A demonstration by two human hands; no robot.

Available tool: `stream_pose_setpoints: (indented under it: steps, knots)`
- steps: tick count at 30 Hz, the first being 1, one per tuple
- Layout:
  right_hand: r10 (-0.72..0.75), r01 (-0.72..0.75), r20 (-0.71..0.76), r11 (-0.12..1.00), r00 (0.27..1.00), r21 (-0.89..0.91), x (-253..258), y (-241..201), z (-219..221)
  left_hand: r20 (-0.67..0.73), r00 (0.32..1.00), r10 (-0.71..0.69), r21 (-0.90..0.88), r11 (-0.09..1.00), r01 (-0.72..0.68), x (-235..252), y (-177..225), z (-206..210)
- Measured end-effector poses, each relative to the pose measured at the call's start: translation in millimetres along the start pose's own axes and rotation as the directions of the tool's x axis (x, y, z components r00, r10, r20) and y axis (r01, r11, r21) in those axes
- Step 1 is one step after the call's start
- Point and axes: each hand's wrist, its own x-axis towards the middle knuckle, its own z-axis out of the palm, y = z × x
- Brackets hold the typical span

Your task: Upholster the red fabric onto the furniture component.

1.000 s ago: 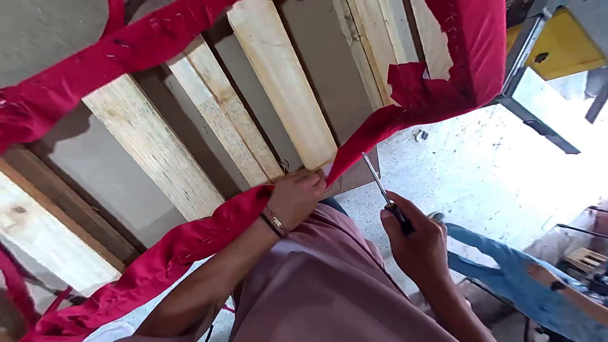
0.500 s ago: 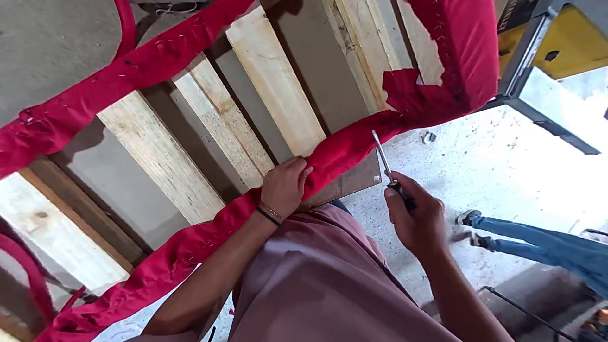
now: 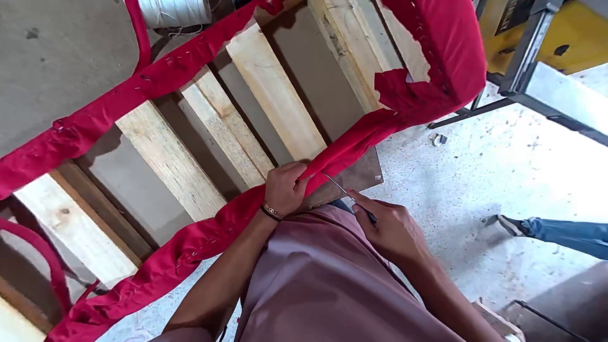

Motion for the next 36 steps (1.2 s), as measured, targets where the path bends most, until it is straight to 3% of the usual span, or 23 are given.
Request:
stream_pose_setpoints:
  steps: [4,7,9,12,14,21,24,26,28,31,33,36]
  knots:
    - [0.014,-0.008,-0.084,0.997,0.996,0.072,-2,0,-6,0.066,0.998,-0.008,-0.016,1.000,0.009,1,1,-4]
    - [0.040,-0.001,-0.250,0.988,0.968,0.155,1,4,-23,0.273,0.947,0.169,0.008,0.984,-0.178,-12,27,-8]
    - [0.074,-0.018,-0.321,0.985,0.944,0.174,9,12,-32,0.294,0.919,0.262,0.042,0.957,-0.287,-18,36,-4]
    - [0.096,-0.053,-0.319,0.988,0.943,0.142,39,22,-40,0.220,0.953,0.206,0.163,0.956,-0.244,-4,29,-7]
    - [0.054,-0.027,-0.312,0.996,0.948,0.090,73,26,-42,0.192,0.977,0.088,0.239,0.962,-0.134,6,24,-13]
    - [-0.098,0.094,-0.031,0.988,0.995,-0.119,205,29,-28,0.165,0.952,-0.259,0.422,0.891,0.169,20,23,-19]
    - [-0.226,0.217,-0.101,0.972,0.969,-0.092,195,27,-30,0.255,0.834,-0.490,0.476,0.814,0.332,9,36,-36]
    - [-0.288,0.287,-0.061,0.957,0.956,-0.038,172,30,-27,0.298,0.788,-0.539,0.482,0.797,0.363,0,38,-41]
    - [-0.372,0.375,0.087,0.927,0.924,-0.025,152,38,-12,0.284,0.799,-0.530,0.451,0.809,0.376,-8,35,-40]
    - [-0.477,0.500,0.209,0.863,0.854,-0.073,143,51,6,0.115,0.889,-0.443,0.382,0.846,0.372,-13,32,-43]
    - [-0.448,0.473,0.241,0.879,0.861,-0.058,146,48,0,0.020,0.951,-0.310,0.377,0.883,0.280,-16,25,-50]
    - [-0.378,0.409,0.328,0.912,0.866,-0.030,155,41,-8,-0.045,0.976,-0.213,0.363,0.907,0.215,-20,20,-52]
